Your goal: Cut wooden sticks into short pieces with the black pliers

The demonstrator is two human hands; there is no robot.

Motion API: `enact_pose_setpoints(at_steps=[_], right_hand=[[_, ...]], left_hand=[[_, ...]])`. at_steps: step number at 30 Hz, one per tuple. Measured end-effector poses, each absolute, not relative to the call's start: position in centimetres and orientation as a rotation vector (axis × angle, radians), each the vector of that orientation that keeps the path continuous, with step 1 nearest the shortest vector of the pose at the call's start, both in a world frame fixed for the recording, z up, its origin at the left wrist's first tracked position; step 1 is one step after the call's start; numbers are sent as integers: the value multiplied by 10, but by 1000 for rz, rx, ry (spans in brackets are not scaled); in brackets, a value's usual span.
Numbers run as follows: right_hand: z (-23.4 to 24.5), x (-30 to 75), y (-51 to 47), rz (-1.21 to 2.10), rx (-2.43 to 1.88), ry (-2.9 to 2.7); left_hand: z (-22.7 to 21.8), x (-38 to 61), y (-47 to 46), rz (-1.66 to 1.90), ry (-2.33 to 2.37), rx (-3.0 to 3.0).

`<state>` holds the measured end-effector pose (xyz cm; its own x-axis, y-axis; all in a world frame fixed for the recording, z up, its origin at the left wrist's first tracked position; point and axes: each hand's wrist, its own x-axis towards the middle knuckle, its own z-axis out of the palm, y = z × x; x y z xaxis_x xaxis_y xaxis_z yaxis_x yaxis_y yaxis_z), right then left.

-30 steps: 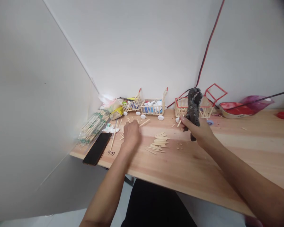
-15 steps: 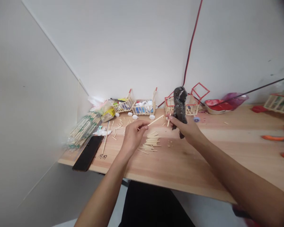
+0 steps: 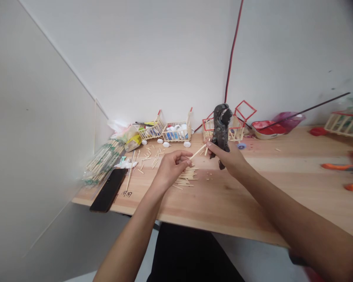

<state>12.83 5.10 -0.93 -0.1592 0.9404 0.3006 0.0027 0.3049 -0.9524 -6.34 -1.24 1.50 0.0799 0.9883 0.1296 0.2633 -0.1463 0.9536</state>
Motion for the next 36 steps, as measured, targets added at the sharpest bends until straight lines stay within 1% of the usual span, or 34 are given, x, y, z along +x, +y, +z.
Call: enact_pose_setpoints(at_steps=[5,7,11,16,19,22,25,28,34,36], right_hand=[[-11,128,53,1067,-942,-1432],[-11,127,53,1109,-931,-1389],[-9,126,53,1263,-835,-1238],[-8,126,55,1446,-759,-1026],[-10,125,57,1537,-727,-959],[-12,122,55,1591,-708,-954],[-14,117,50,1572,-722,-1021],[-15,113,43,1485,-796,-1146],[-12,113,38,1267,-1028,-1386],[-8,114,39,1245,-1037,-1386]], left_hand=[[35,-86,-24,1011,1325,1603],[43,-99,-28,983,1216,1501],[48,-116,-31,1038,889,1182],[32,-109,-26,1134,663,849],[15,-85,-19,1350,712,854],[2,-51,-9,1509,876,1023],[-6,-18,-1,1529,1005,1199],[-7,1,6,1586,1049,1248],[-4,-12,13,1753,969,999],[-3,-21,10,1709,985,955]])
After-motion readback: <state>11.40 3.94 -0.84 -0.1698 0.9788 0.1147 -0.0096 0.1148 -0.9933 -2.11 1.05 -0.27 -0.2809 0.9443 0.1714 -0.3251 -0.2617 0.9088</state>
